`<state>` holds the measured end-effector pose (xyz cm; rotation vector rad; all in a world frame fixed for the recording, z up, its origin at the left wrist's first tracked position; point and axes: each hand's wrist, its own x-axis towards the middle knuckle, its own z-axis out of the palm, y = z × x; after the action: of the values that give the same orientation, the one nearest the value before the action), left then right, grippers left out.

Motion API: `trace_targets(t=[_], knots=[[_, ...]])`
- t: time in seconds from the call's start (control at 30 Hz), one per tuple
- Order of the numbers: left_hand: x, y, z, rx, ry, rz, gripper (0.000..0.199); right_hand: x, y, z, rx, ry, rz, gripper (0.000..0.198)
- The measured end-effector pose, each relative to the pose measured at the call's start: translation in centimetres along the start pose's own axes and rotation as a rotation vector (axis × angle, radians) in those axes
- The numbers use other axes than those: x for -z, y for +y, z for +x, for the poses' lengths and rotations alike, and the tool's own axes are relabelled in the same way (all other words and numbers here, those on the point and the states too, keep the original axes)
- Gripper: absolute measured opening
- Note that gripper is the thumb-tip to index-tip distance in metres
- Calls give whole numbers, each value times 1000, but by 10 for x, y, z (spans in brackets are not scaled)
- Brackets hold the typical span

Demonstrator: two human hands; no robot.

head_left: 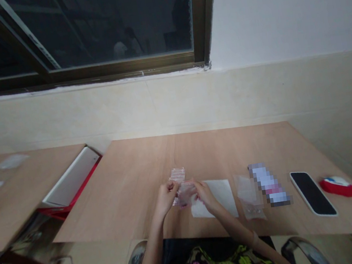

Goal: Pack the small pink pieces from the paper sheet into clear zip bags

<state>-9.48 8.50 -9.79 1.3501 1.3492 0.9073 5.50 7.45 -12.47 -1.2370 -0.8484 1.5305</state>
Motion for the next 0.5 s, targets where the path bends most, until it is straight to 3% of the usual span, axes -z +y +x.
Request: trace_targets(t=[0.1, 0.17, 0.3, 0.37, 0.43, 0.5], knots=[[13, -22, 3, 19, 61, 17, 36, -8, 11, -1, -62, -63, -18, 44], [16, -35, 5, -10, 107, 46, 35, -11, 13, -3, -9, -70, -49, 35], [13, -54, 11, -54, 232, 185, 35, -10, 7, -4, 176, 143, -125, 22], [11, -61, 14, -54, 289, 258, 35, -8, -5, -7, 198, 200, -154, 22], [11, -64, 18, -49, 303, 325, 35, -7, -28, -15, 183, 118, -170, 21], [13, -65, 22, -47, 288, 396, 33, -5, -62, -32, 178, -52, -181, 23]])
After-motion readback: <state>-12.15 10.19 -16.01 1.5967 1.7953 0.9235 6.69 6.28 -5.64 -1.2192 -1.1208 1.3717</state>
